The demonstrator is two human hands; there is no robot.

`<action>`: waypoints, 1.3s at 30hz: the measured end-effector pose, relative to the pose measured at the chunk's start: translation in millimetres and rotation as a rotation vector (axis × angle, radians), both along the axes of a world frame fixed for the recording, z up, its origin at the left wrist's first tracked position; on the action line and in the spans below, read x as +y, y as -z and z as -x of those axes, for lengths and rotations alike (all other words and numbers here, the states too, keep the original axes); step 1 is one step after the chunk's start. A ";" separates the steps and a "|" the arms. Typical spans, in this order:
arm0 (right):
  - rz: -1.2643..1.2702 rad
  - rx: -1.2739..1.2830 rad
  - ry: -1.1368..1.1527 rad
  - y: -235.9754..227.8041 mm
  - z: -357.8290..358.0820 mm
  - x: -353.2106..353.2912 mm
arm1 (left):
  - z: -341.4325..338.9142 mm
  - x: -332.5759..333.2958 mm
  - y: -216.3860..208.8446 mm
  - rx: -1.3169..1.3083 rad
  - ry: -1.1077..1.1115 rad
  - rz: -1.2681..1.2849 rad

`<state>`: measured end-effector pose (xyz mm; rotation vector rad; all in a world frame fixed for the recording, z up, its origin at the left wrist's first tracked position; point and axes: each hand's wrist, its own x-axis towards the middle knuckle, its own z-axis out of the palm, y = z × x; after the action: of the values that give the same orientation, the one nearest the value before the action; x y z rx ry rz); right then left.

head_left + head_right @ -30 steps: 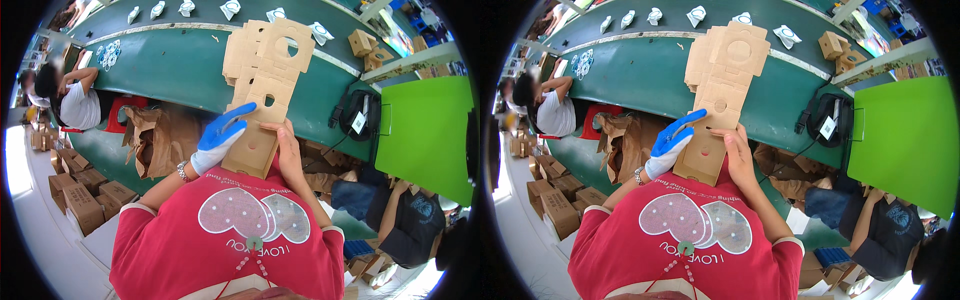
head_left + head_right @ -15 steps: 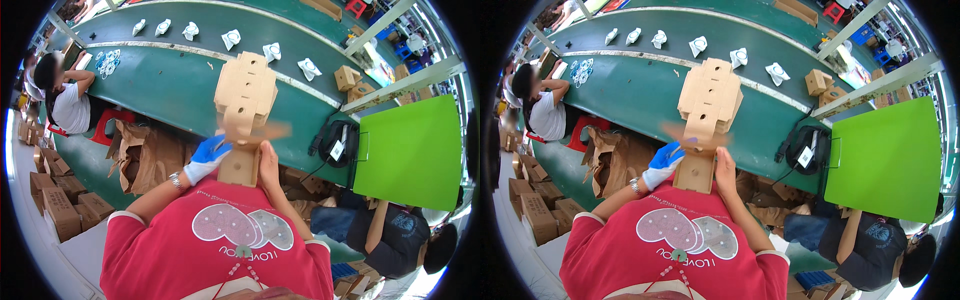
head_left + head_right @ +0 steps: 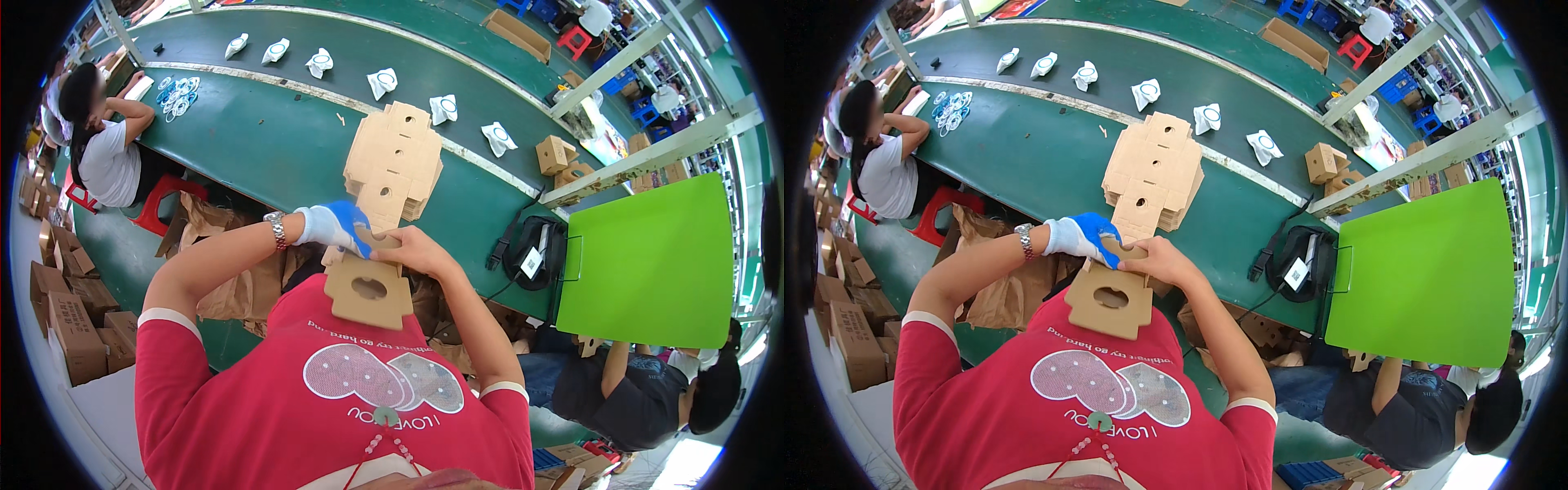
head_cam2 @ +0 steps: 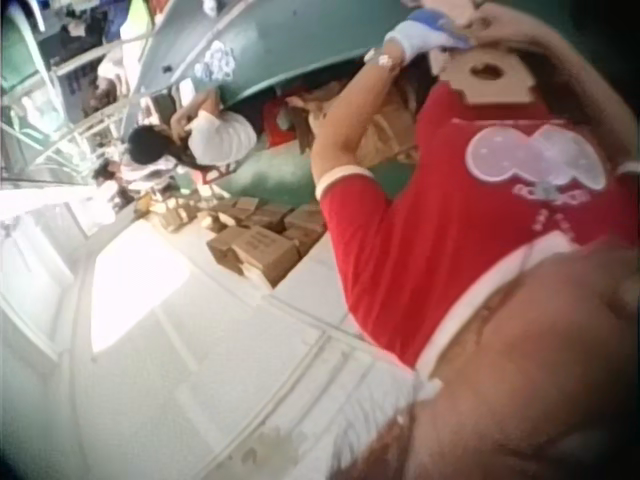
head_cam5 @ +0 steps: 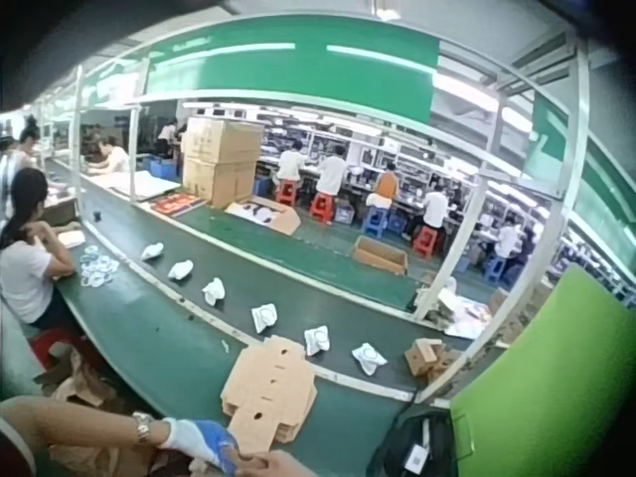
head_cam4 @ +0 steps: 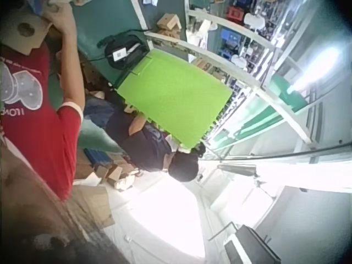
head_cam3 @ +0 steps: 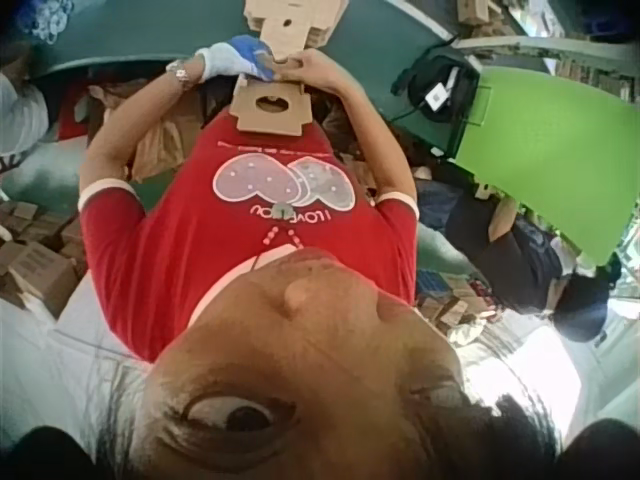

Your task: Manually fold and assemble cardboard components into a finished product on a production line.

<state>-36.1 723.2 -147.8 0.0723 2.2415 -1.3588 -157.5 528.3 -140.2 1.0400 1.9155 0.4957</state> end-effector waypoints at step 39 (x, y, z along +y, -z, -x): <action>-0.676 0.281 0.573 76.8 81.6 -14.6 | 24.6 29.2 90.3 0.344 -0.516 -0.850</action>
<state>-117.7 708.6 -224.6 0.8573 2.9751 -0.8106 -182.1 557.5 -230.5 1.1757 2.3395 1.6125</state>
